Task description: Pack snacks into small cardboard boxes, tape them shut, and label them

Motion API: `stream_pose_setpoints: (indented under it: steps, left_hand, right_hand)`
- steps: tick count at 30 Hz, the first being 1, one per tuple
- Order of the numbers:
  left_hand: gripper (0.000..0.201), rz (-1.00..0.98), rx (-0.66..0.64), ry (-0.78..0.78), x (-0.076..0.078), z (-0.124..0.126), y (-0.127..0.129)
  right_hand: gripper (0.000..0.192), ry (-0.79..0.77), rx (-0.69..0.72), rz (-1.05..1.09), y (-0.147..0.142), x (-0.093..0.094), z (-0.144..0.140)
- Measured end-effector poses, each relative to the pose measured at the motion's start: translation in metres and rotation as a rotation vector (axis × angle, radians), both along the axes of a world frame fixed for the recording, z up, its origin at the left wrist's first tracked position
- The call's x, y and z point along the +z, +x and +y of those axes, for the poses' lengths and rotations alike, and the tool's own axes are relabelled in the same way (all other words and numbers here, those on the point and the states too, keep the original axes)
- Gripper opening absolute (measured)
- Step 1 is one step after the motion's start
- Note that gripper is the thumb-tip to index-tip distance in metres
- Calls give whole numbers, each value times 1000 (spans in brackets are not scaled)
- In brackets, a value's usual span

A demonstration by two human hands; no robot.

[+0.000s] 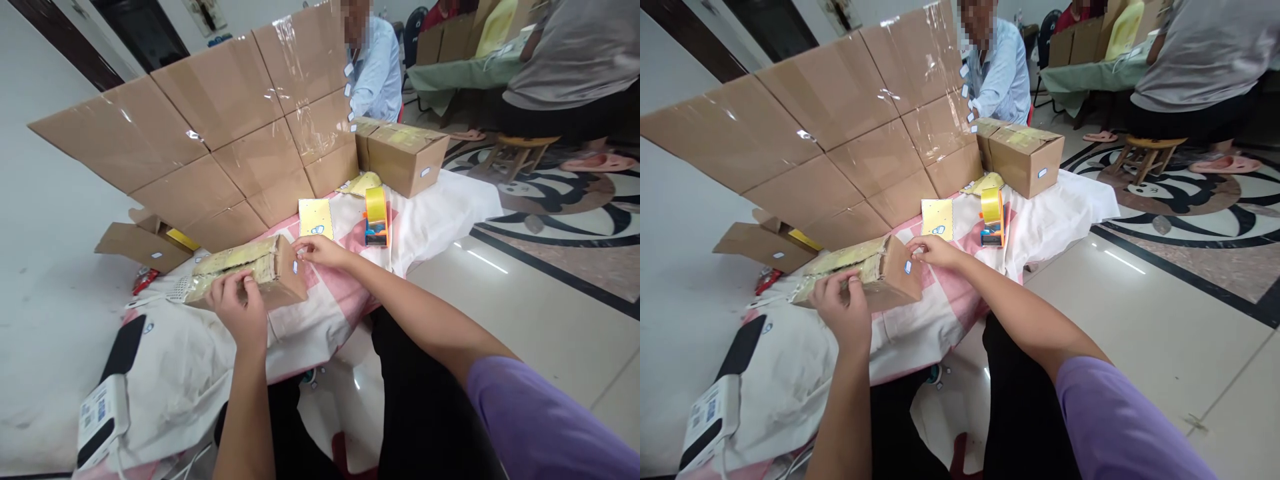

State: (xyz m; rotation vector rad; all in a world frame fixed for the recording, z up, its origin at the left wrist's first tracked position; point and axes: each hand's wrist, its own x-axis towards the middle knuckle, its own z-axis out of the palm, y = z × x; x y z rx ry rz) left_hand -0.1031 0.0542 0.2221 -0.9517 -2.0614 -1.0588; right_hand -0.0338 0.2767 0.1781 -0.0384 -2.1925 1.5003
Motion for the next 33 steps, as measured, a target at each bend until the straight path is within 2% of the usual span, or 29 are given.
stream_pose_setpoints:
  steps: [5,8,11,14,17,20,23,26,29,31,33]
  left_hand:
    - [20,-6,3,24,-3,0,-1]
    - [19,-6,1,56,-5,-1,-4]
    - [19,8,-28,120,-9,-4,-9]
    - [18,26,-58,162,-12,-6,-13]
    - [18,30,-68,180,-14,-6,-15]
    - [20,39,-102,220,-14,-4,-11]
    - [22,54,-146,293,-13,1,-4]
    - [32,86,-159,327,-15,8,4]
    - [40,53,-183,318,-18,18,10]
    - [35,7,-218,312,-18,24,15]
    - [25,-17,-262,311,-18,30,20]
  right_hand:
    - [45,43,58,-41,16,9,-12]
    - [81,107,82,-10,29,15,-29]
    - [120,191,22,-8,38,20,-54]
    - [138,226,-79,-29,41,25,-82]
    - [135,204,-191,-15,40,29,-102]
    - [123,188,-262,13,40,33,-107]
    - [112,190,-337,79,45,41,-100]
    - [105,202,-417,187,60,53,-84]
    - [103,216,-549,299,93,65,-64]
    - [99,224,-682,342,132,70,-50]
    - [94,227,-838,325,182,72,-35]
